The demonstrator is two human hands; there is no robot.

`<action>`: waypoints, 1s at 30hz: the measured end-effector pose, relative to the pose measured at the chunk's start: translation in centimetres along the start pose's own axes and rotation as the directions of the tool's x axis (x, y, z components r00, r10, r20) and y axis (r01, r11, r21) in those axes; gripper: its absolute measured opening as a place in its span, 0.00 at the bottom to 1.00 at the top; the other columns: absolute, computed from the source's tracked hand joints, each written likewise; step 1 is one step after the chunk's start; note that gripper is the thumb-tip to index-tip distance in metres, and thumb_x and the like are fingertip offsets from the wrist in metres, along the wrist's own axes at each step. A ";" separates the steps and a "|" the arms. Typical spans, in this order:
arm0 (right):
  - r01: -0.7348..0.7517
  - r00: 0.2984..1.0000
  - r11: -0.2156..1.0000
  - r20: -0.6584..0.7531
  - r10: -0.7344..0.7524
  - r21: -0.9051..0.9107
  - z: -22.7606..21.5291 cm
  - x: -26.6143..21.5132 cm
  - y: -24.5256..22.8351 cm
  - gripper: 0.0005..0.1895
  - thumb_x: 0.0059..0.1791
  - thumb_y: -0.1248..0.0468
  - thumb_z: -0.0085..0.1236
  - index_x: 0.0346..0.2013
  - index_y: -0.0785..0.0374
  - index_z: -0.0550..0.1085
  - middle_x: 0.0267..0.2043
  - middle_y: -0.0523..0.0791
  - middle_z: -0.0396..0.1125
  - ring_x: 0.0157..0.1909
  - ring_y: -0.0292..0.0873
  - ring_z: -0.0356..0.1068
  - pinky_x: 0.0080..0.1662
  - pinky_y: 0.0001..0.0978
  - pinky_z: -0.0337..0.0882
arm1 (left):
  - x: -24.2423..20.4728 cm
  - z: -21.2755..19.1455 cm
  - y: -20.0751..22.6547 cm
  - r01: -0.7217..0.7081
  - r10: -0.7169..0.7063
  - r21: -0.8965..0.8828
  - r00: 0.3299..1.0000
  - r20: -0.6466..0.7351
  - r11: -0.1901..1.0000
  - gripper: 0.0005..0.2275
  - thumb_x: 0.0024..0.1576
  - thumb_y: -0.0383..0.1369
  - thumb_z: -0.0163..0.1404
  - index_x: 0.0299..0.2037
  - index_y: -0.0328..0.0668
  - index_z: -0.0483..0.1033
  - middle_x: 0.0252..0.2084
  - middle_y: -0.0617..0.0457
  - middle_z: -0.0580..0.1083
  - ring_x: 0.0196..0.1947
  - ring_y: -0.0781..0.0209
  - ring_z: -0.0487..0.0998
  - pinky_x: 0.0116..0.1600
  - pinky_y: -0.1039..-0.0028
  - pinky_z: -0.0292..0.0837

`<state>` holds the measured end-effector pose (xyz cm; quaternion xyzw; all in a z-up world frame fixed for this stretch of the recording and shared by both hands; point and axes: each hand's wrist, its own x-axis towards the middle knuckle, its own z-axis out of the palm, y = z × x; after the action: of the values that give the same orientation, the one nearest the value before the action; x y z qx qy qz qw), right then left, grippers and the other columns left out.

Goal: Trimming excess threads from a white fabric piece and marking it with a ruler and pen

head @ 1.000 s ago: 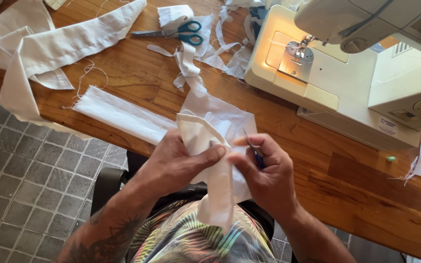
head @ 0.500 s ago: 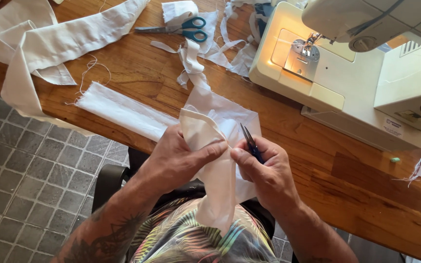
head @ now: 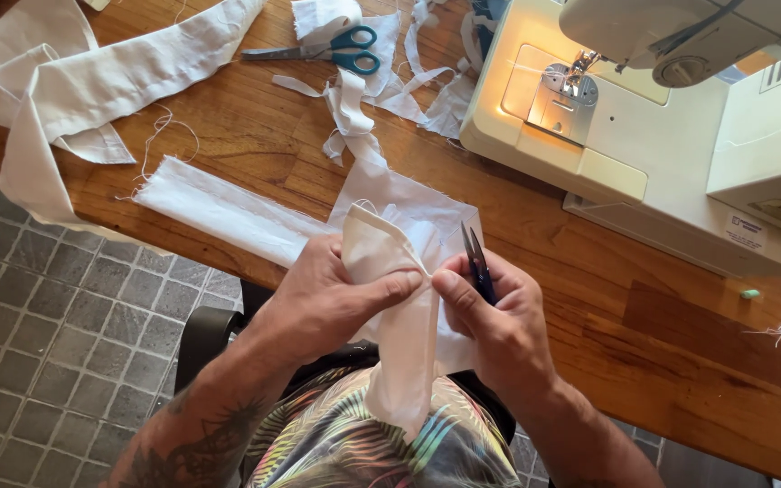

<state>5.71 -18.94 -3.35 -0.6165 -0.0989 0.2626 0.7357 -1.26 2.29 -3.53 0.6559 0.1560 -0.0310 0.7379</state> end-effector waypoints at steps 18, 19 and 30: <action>-0.143 0.989 0.989 0.029 0.144 -0.021 -2.4 -0.5 -0.7 0.15 0.62 0.60 0.53 0.47 0.71 0.79 0.24 0.34 0.51 0.25 0.30 0.45 0.30 0.27 0.44 | 0.6 2.2 1.1 0.157 -0.200 -0.241 0.966 -0.164 0.958 0.12 0.55 0.30 0.72 0.46 0.32 0.96 0.38 0.51 0.89 0.37 0.66 0.84 0.43 0.75 0.79; -0.147 0.989 0.989 0.034 0.147 -0.017 -2.8 -0.7 -1.4 0.15 0.62 0.60 0.53 0.47 0.71 0.79 0.24 0.34 0.51 0.25 0.30 0.45 0.30 0.27 0.44 | 0.6 2.2 1.3 0.160 -0.203 -0.239 0.964 -0.170 0.958 0.12 0.55 0.30 0.72 0.46 0.32 0.96 0.38 0.51 0.89 0.37 0.66 0.84 0.43 0.75 0.79; -0.049 0.979 0.800 0.130 0.157 -0.598 -3.3 -0.7 -2.9 0.27 0.65 0.44 0.44 0.33 0.54 0.80 0.20 0.38 0.62 0.23 0.38 0.59 0.29 0.35 0.63 | 1.0 2.6 1.4 0.140 -0.166 -0.131 0.963 -0.213 0.981 0.08 0.56 0.28 0.72 0.44 0.36 0.96 0.35 0.54 0.88 0.33 0.67 0.83 0.39 0.74 0.80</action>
<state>7.41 -22.46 -1.20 -0.7942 -0.2055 0.3107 0.4800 0.52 0.06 -2.19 0.5976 0.2893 -0.0052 0.7477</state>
